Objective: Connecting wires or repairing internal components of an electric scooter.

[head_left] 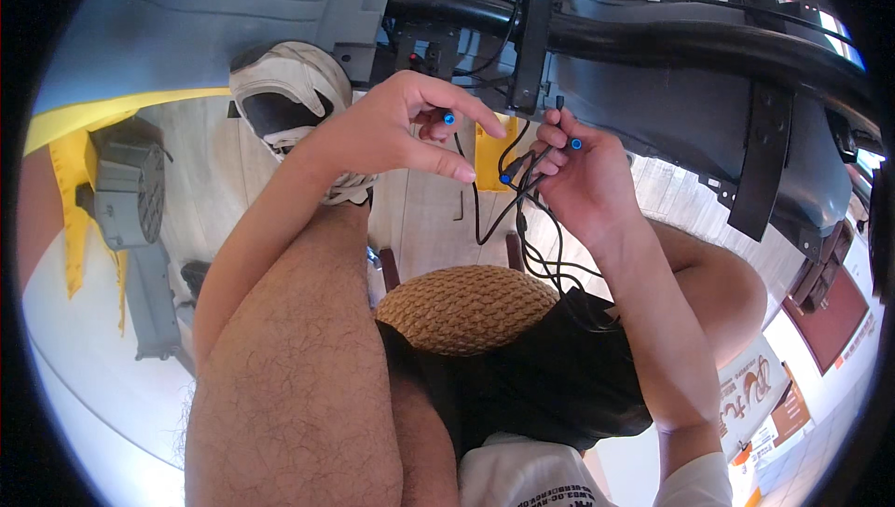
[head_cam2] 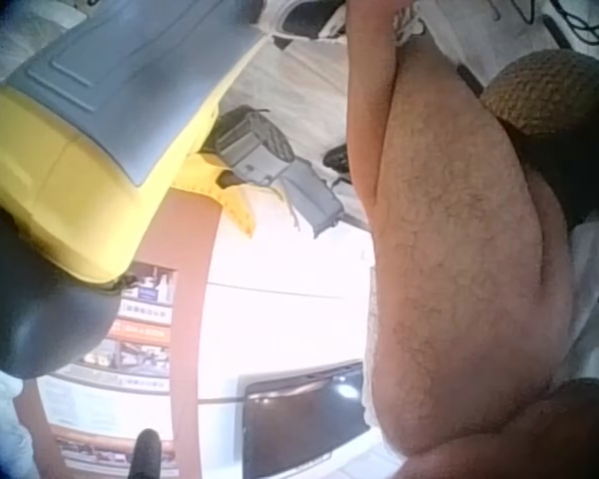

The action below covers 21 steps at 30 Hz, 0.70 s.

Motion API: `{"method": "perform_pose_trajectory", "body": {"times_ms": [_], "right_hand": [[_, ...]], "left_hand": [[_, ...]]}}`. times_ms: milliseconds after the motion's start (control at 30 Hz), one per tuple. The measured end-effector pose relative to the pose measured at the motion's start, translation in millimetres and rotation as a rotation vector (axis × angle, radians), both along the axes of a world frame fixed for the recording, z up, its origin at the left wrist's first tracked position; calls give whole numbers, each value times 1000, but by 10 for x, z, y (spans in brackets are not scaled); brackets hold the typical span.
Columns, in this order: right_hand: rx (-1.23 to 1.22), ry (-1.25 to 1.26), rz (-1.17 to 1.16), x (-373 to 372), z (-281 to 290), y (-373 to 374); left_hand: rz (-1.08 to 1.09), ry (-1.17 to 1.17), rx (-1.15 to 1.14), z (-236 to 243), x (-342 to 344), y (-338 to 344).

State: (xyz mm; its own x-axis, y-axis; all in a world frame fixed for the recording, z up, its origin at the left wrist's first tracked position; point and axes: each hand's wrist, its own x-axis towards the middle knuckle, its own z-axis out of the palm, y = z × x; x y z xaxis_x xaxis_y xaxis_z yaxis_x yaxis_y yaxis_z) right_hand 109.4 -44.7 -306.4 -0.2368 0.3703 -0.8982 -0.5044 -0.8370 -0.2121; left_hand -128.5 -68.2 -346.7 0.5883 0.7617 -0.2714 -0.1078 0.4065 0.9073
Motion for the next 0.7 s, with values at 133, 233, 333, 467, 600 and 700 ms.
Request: {"method": "perform_pose_trajectory", "body": {"times_ms": [133,233,333,467,600,700], "right_hand": [[-2,-37,-8,-44,16,-2],[10,-141,-50,-105,21,-34],[5,-236,-102,-220,22,-74],[2,-202,-126,-296,19,-85],[9,-244,-114,-319,48,-77],[101,-307,12,-252,20,-98]], "left_hand": [[9,14,77,-5,-7,0],[-22,16,61,-11,1,8],[-38,20,78,-6,13,17],[17,23,80,-25,9,7],[26,13,-9,1,-19,19],[46,-39,-21,-12,-4,10]]}}
